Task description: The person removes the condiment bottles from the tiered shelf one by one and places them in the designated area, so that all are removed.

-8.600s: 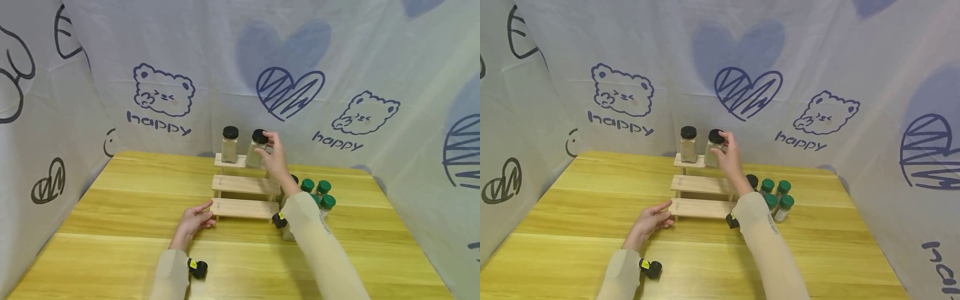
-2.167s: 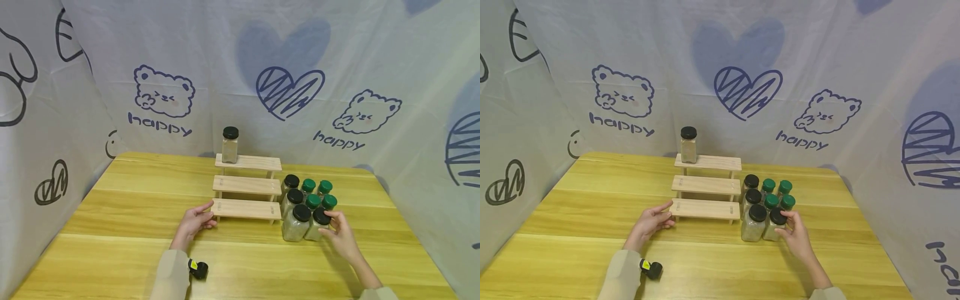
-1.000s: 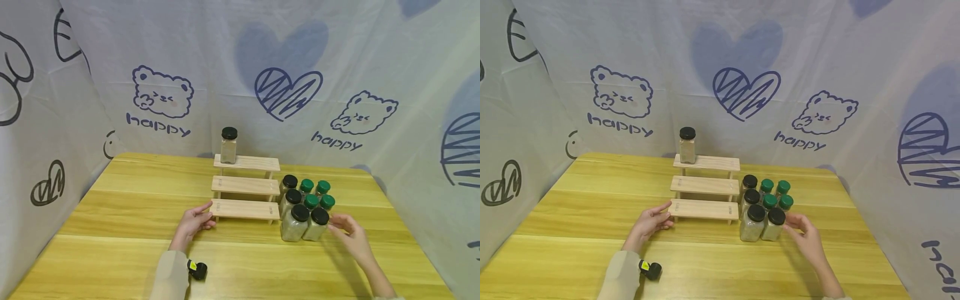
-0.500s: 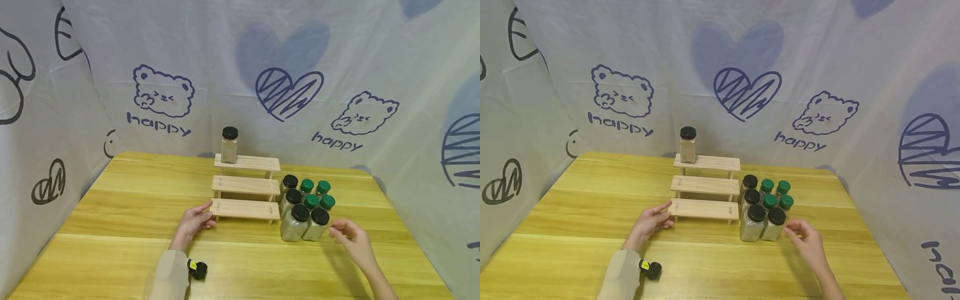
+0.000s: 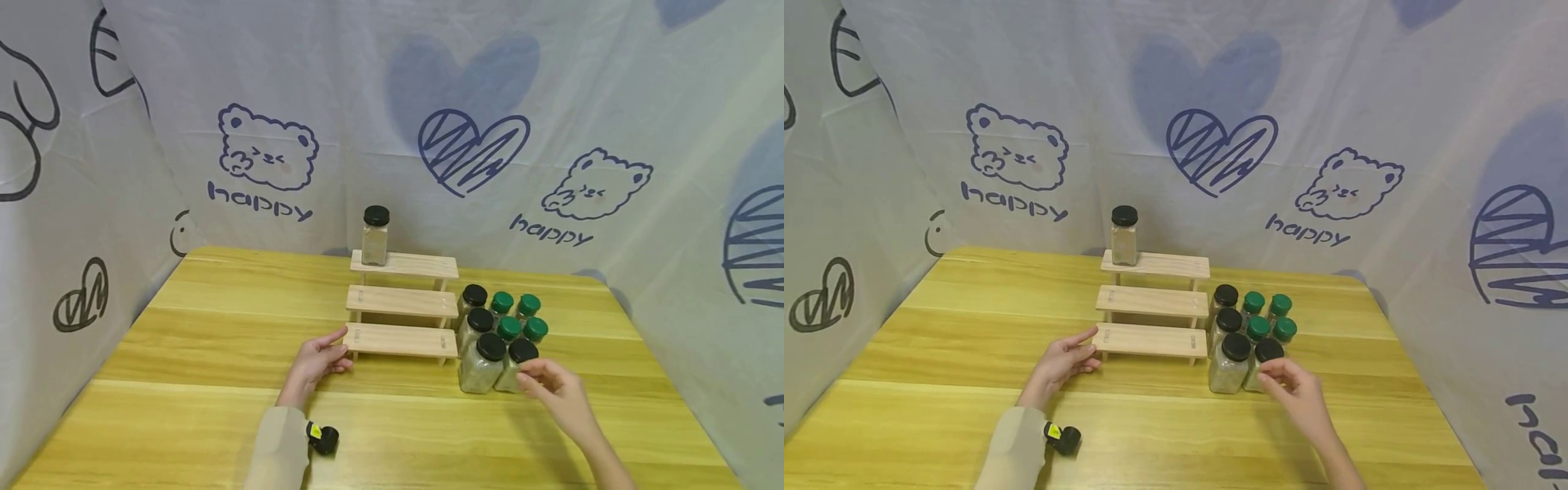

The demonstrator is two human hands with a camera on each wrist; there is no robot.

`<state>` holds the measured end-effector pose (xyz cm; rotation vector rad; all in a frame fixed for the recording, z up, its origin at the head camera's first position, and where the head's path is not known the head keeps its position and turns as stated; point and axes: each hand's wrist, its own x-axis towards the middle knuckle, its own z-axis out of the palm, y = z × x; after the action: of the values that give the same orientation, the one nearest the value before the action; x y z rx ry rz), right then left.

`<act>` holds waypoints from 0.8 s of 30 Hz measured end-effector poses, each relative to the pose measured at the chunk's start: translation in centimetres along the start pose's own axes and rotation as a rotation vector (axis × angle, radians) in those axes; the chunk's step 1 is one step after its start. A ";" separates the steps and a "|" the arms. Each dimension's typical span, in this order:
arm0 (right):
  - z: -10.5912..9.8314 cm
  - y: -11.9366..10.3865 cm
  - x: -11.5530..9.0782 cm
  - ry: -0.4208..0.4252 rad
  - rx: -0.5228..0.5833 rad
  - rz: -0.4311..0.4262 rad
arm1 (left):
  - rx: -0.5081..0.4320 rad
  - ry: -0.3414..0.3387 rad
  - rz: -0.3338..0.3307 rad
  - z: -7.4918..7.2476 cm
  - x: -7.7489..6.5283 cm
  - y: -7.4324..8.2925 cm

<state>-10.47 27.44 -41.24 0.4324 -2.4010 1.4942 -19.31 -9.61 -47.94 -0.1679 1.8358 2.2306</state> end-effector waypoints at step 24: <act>5.4 -2.5 2.0 -0.140 0.197 -0.043 | 0.021 -0.029 0.008 -0.1 0.0 0.0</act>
<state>-11.79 21.28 -40.73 0.6476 -2.3384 1.7426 -19.31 -9.75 -47.99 -0.1240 1.8474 2.2071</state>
